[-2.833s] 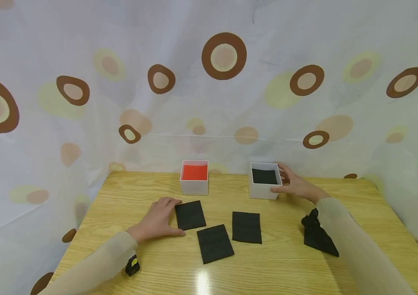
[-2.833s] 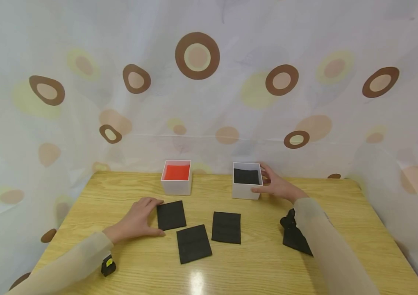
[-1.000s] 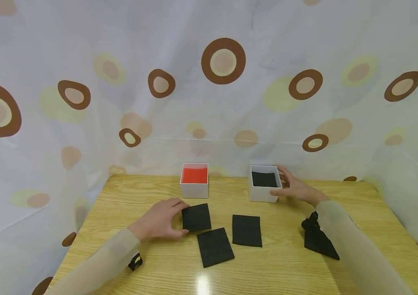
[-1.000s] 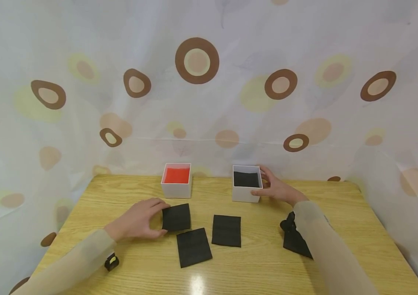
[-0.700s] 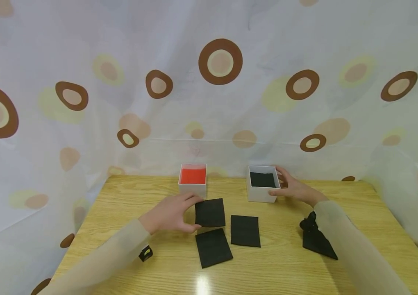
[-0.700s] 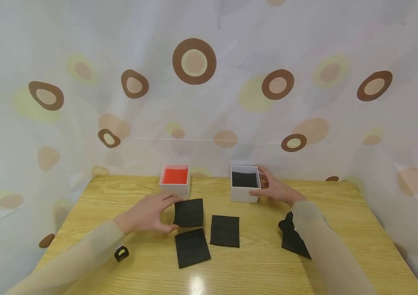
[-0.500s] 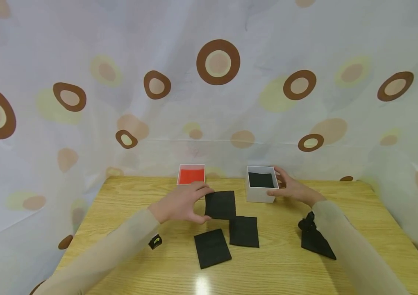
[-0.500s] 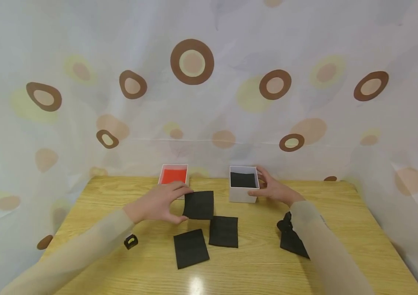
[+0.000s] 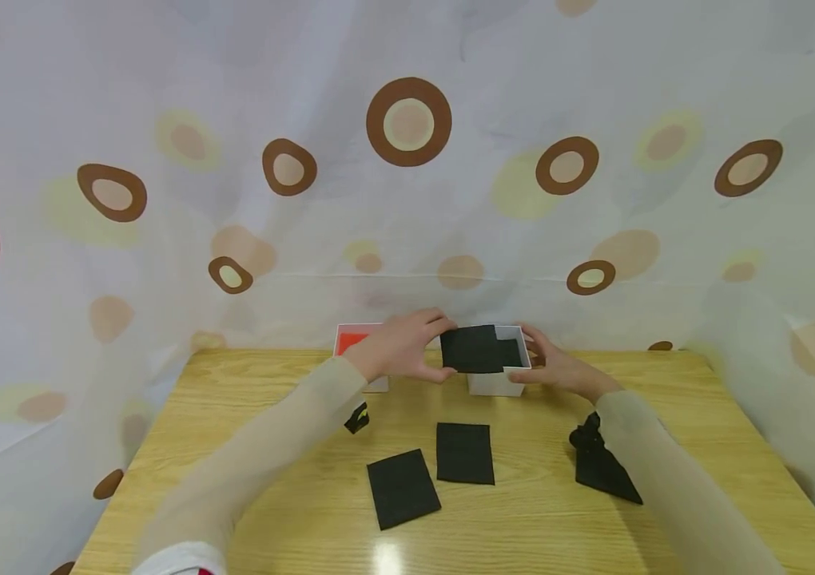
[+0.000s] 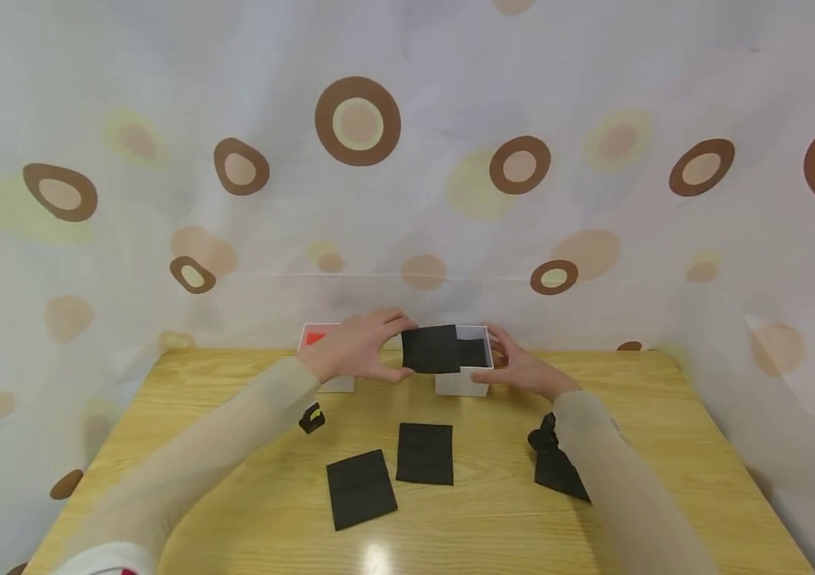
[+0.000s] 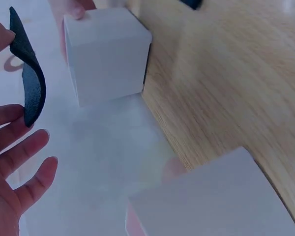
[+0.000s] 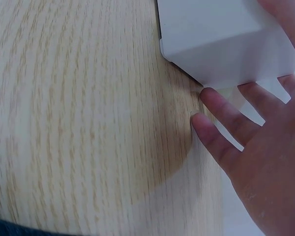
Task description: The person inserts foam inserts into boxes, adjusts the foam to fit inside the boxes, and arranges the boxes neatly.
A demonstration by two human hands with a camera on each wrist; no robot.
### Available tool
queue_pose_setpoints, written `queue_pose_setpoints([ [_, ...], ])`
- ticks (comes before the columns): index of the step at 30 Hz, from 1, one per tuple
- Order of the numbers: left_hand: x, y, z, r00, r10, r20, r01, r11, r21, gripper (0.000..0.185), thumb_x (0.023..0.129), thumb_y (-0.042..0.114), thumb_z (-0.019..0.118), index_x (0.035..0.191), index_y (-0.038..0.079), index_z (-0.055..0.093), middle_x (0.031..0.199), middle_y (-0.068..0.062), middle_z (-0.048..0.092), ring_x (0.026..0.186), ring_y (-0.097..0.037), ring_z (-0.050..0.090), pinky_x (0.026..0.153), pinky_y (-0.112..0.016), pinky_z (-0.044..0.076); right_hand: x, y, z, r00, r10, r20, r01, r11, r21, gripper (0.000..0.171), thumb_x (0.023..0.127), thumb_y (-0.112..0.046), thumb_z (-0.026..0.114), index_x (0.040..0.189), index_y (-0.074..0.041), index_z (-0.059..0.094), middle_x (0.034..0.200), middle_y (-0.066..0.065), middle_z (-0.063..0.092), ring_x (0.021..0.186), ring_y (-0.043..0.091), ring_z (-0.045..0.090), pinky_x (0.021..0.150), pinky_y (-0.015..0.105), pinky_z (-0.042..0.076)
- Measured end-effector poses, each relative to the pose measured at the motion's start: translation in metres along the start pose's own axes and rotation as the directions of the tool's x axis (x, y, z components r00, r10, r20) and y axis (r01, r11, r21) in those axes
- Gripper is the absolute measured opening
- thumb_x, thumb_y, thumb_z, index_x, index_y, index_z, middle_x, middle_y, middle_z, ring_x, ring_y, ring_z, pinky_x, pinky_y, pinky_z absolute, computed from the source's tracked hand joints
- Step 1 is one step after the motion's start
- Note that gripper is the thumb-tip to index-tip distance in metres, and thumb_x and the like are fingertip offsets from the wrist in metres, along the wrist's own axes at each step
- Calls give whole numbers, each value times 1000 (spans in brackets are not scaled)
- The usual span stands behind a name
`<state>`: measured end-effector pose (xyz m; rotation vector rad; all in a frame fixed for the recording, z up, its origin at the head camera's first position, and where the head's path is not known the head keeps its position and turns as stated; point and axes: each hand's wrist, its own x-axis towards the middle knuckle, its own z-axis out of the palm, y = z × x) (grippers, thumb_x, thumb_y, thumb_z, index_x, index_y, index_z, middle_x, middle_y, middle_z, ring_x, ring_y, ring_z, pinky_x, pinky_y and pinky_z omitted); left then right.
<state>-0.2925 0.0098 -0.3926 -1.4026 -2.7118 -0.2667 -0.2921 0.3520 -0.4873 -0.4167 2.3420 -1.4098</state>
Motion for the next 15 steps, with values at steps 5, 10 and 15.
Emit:
queue_pose_setpoints([
  [5,29,-5,11,1000,-24,14,23,1000,15,72,90,60,70,144,13,60,137,-5,61,122,-21,61,105,-36,51,2,-1,3,1000,7,4,-7,1000,7,110,94,-26,79,167,-19,-3,170,30,10,147,55,29,116,69,29],
  [10,46,-6,23,1000,-9,-5,9,999,35,69,91,60,70,141,14,62,134,-4,64,121,-21,61,104,-35,52,1,-2,5,1000,27,-4,-27,1000,-14,111,95,-28,79,167,-19,-4,170,29,9,149,54,28,116,70,28],
  [15,60,-7,31,1000,9,-11,-8,999,39,66,92,60,68,141,16,62,135,-3,63,122,-20,60,106,-36,50,2,-3,2,1000,26,-12,-27,999,-43,110,95,-30,78,167,-19,-5,170,28,13,146,52,34,116,68,31],
])
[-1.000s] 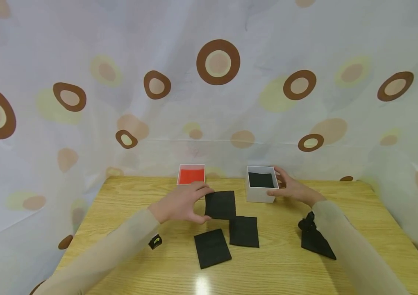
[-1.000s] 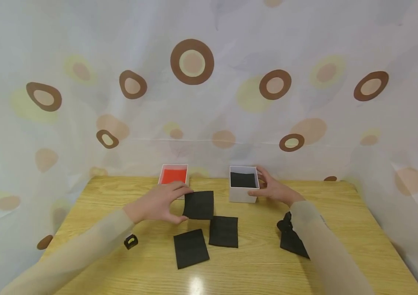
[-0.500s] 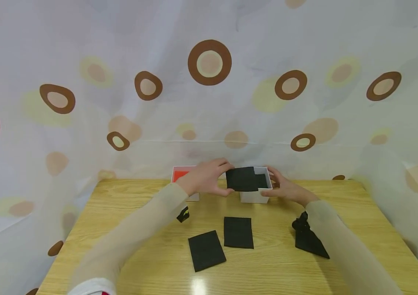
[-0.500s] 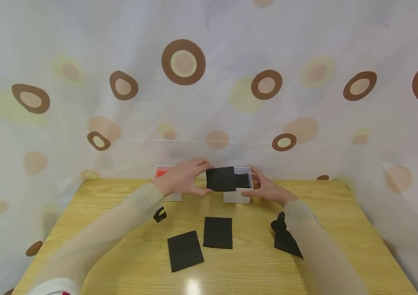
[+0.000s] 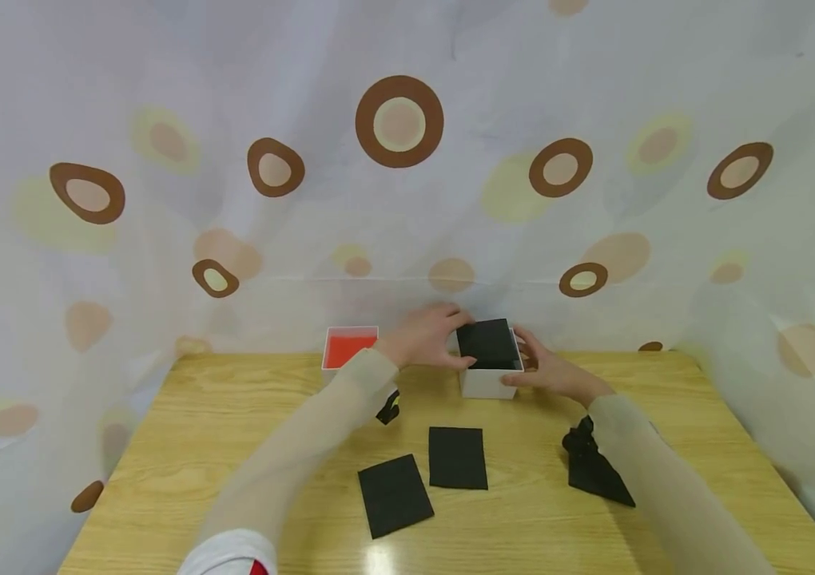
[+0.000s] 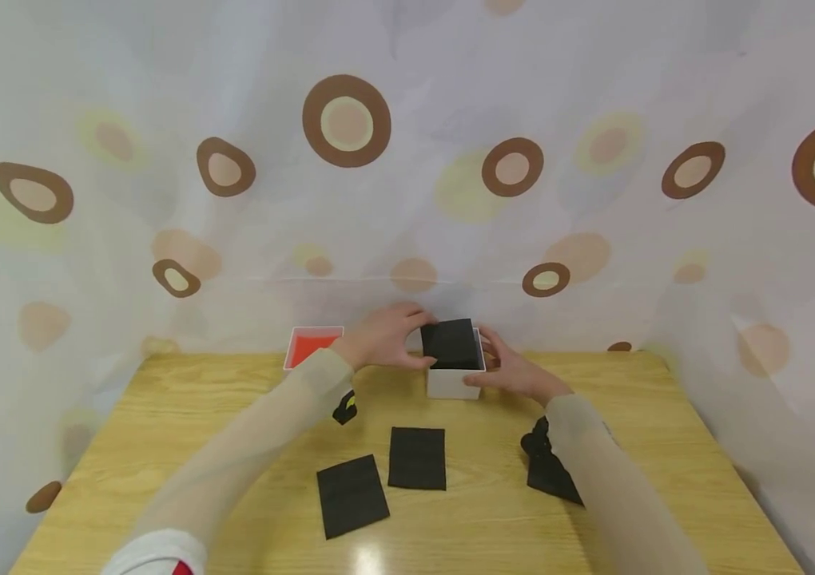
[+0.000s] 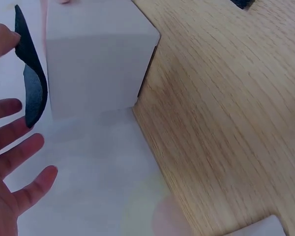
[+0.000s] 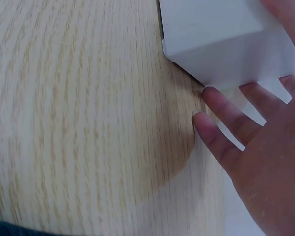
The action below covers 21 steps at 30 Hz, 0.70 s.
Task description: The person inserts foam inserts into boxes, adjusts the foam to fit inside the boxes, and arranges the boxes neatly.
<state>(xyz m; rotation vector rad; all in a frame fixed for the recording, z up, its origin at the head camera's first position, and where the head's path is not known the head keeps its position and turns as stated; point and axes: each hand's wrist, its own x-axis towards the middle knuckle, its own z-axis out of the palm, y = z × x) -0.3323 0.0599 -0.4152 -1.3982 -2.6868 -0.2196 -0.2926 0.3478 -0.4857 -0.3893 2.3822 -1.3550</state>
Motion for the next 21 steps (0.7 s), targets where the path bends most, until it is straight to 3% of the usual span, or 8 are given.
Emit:
queue_pose_setpoints([
  [9,12,2,2,1000,22,-3,-22,996,86,68,92,63,66,140,16,64,133,-2,64,120,-19,61,106,-34,48,1,-5,-5,1000,13,-3,-13,1000,-8,115,95,-32,79,167,-18,-9,170,30,7,150,55,25,117,70,27],
  [21,9,6,14,999,-11,30,9,998,61,66,94,65,63,143,21,61,140,1,60,129,-19,55,111,-41,43,0,1,0,1000,23,-4,-23,1000,2,112,95,-32,78,167,-21,-7,171,28,8,151,54,25,117,69,27],
])
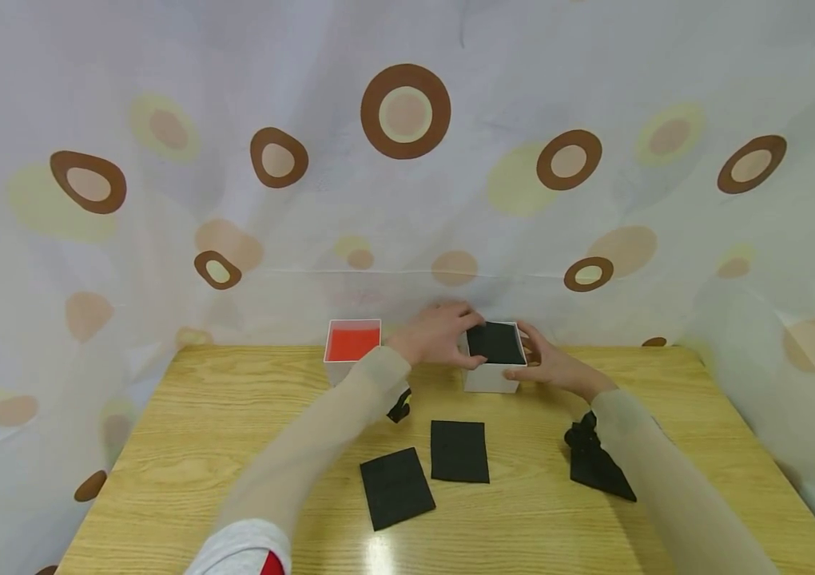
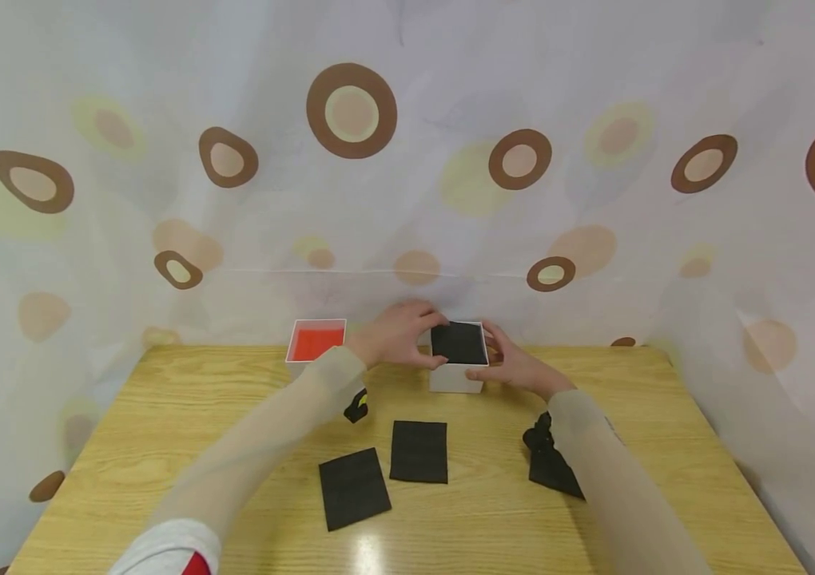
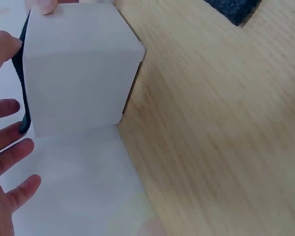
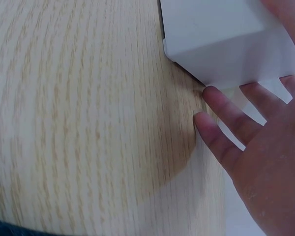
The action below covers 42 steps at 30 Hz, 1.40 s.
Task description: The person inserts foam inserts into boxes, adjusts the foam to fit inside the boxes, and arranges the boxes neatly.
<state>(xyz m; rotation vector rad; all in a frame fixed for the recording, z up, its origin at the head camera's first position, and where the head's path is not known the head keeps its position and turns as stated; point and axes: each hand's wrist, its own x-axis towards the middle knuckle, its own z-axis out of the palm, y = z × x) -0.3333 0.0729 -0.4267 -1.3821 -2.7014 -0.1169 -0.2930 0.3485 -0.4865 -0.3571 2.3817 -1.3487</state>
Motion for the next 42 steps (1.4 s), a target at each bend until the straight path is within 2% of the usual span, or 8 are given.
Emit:
queue_pose_setpoints([
  [7,-5,0,11,1000,-24,-8,23,997,-71,56,99,59,62,138,20,65,142,-1,59,134,-21,51,114,-43,40,0,0,1,1000,-4,6,4,1000,-28,114,95,-32,78,167,-17,-10,169,32,4,151,57,20,117,71,26],
  [10,-7,0,14,1000,-27,-13,26,998,-65,53,100,58,60,137,21,65,147,-1,54,139,-21,46,116,-44,37,0,0,0,1000,-7,2,7,1000,-27,114,95,-31,78,167,-18,-10,169,32,4,151,57,20,117,71,25],
  [14,-9,2,17,999,15,-43,-16,1000,-17,48,102,59,56,135,27,67,146,0,54,139,-21,44,116,-44,36,0,0,0,1000,-11,3,11,1000,-24,113,96,-29,78,167,-18,-10,169,32,4,150,57,22,117,71,25],
  [18,-14,4,23,994,77,-76,-76,997,19,45,102,61,54,132,30,68,138,3,60,134,-20,48,114,-44,37,-1,-1,0,1000,-19,6,19,1000,-16,113,96,-28,77,167,-18,-10,170,31,5,150,56,24,117,71,26],
  [22,-17,6,30,993,104,-61,-102,994,43,46,102,63,52,134,32,67,137,6,60,134,-18,47,115,-44,34,0,-2,2,1000,-25,11,25,1000,4,111,97,-27,76,167,-18,-9,170,30,8,148,55,29,116,70,28],
  [27,-19,10,31,994,105,-38,-101,991,92,50,102,65,50,136,33,66,139,6,59,138,-17,44,120,-48,28,-2,-2,1,1000,-22,15,22,1000,9,109,98,-29,75,167,-22,-9,171,28,8,148,54,29,116,69,29],
  [34,-15,23,29,990,142,-19,-140,988,64,57,103,66,46,150,35,55,147,5,54,145,-19,38,124,-56,20,-5,-2,-1,999,-31,10,31,999,-21,110,99,-30,74,167,-22,-12,170,29,9,149,55,28,115,71,28],
  [42,-13,31,33,992,130,-6,-128,987,100,55,104,66,45,145,33,61,147,5,55,143,-17,41,123,-56,22,-1,0,2,999,-49,16,49,999,-4,107,100,-27,72,167,-21,-11,170,28,10,148,54,31,115,70,29],
])
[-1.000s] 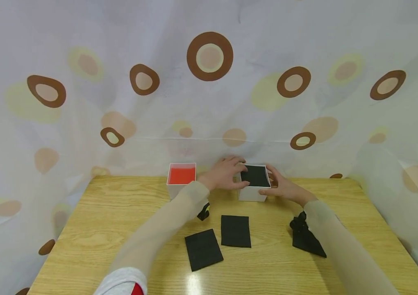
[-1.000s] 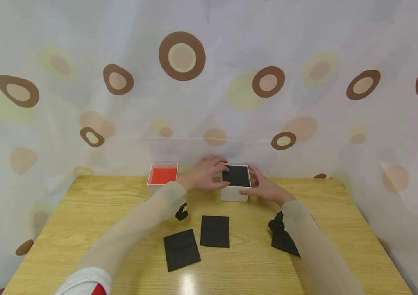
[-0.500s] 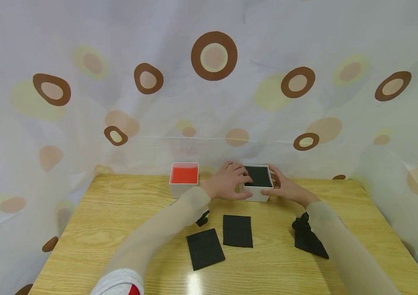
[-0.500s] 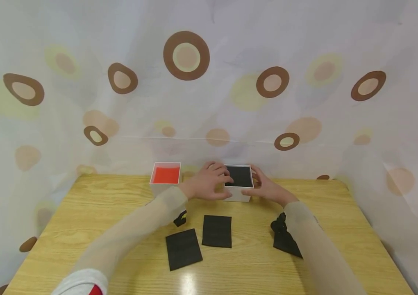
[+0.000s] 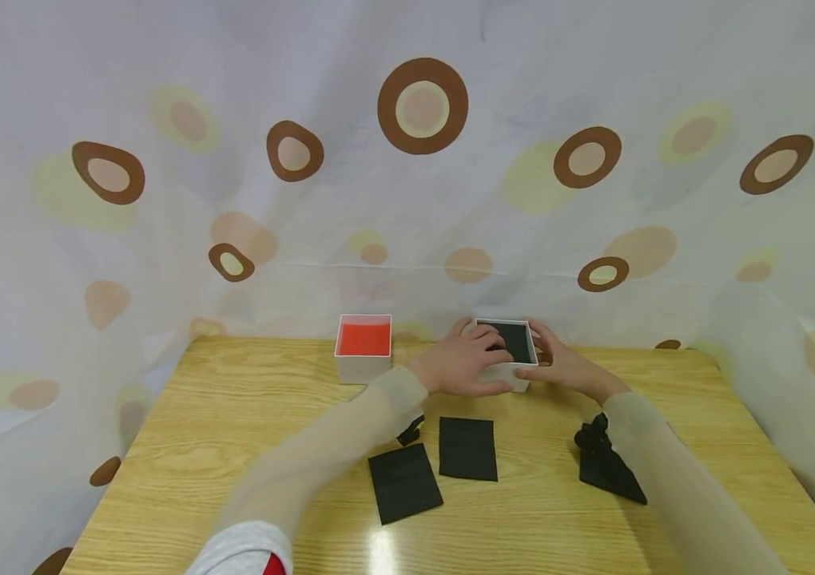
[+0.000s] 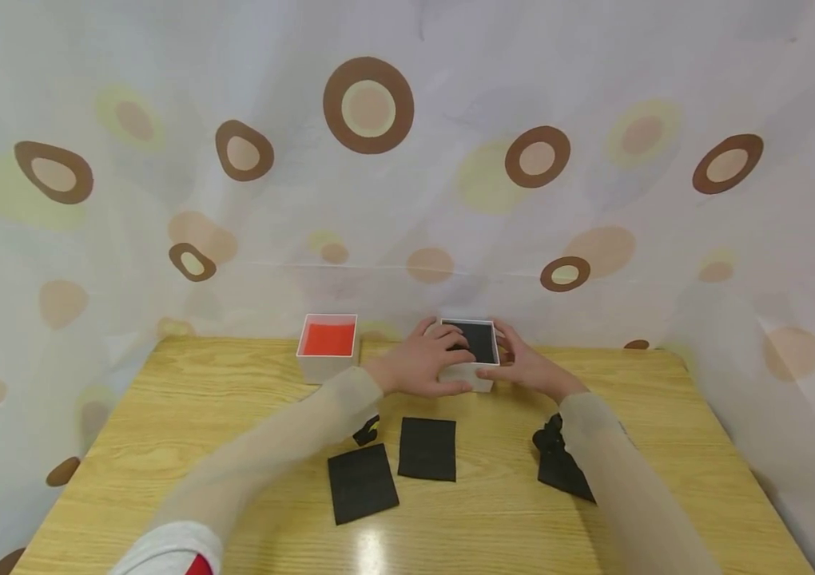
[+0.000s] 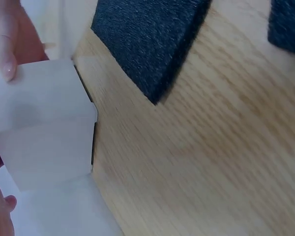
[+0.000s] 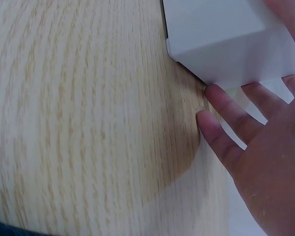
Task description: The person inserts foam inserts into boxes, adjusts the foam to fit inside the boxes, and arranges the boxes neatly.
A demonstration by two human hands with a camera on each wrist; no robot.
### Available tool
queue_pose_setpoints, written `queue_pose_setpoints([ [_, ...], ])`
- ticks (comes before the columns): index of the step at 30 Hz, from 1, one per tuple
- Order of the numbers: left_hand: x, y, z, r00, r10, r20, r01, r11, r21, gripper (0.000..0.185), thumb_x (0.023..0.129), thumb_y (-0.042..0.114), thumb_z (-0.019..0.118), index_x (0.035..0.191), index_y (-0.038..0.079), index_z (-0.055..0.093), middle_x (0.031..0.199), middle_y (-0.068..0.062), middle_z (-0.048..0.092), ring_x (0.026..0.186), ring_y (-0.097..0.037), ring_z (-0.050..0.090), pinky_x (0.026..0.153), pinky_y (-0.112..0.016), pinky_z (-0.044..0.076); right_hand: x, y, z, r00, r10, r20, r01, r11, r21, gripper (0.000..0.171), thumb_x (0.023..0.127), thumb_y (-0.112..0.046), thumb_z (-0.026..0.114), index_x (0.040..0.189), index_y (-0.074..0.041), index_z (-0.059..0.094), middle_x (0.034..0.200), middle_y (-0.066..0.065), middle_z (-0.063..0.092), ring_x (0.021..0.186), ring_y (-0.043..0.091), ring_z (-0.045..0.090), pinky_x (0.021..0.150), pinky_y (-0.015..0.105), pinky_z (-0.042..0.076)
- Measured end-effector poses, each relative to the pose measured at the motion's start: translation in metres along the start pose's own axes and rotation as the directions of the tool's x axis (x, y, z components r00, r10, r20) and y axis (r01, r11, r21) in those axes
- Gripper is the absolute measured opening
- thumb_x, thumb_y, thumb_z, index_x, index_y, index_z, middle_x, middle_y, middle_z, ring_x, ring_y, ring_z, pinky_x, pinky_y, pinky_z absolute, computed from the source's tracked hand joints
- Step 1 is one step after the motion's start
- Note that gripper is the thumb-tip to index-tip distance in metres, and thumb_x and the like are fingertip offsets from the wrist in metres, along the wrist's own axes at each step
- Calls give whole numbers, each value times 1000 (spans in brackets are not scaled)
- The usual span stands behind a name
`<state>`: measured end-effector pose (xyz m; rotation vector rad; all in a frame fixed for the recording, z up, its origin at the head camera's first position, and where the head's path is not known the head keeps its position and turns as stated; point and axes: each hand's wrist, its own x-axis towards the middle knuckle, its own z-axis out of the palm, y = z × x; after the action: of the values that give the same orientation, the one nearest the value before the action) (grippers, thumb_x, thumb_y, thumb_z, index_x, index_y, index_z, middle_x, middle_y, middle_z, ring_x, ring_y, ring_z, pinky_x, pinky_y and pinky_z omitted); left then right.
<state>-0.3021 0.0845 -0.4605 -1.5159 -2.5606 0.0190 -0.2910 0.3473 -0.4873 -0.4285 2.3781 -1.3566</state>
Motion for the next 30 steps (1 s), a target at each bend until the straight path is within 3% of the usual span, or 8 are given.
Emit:
queue_pose_setpoints([
  [8,10,3,-1,998,-55,36,56,998,-30,60,104,68,41,153,35,52,154,7,50,149,-18,34,126,-60,12,1,3,-2,1000,-13,1,13,1000,-20,105,102,-27,70,167,-17,-11,169,32,9,147,56,30,115,71,30],
  [14,15,2,1,994,-90,61,91,996,-14,60,103,71,39,150,37,55,153,9,52,151,-20,32,125,-64,5,2,6,-2,999,-32,19,32,999,19,102,103,-23,68,167,-17,-12,170,31,7,149,55,27,115,70,30],
  [19,15,1,3,990,-139,-30,140,988,60,62,102,73,38,148,35,57,145,7,57,145,-20,39,124,-65,9,-1,4,0,999,-34,20,33,999,34,104,102,-24,69,167,-19,-12,169,31,9,147,55,29,114,69,32],
  [23,14,-3,5,969,-220,-109,235,958,162,65,102,75,35,141,31,62,134,8,64,138,-20,45,125,-63,11,-2,0,2,1000,5,12,-5,1000,29,107,100,-29,72,167,-23,-12,171,29,5,150,55,24,115,71,29],
  [26,13,-6,5,964,-243,-108,260,948,185,67,101,76,33,138,29,64,130,9,68,135,-19,49,125,-62,11,-2,-1,2,1000,27,0,-27,999,21,108,99,-30,73,167,-24,-10,171,28,4,151,55,22,116,71,27],
  [30,12,-9,5,970,-231,-77,240,958,156,68,102,76,33,138,28,64,131,8,70,136,-18,49,125,-62,10,-1,-1,2,1000,18,-3,-18,1000,15,107,100,-27,73,167,-21,-10,170,29,7,150,54,26,116,69,29],
])
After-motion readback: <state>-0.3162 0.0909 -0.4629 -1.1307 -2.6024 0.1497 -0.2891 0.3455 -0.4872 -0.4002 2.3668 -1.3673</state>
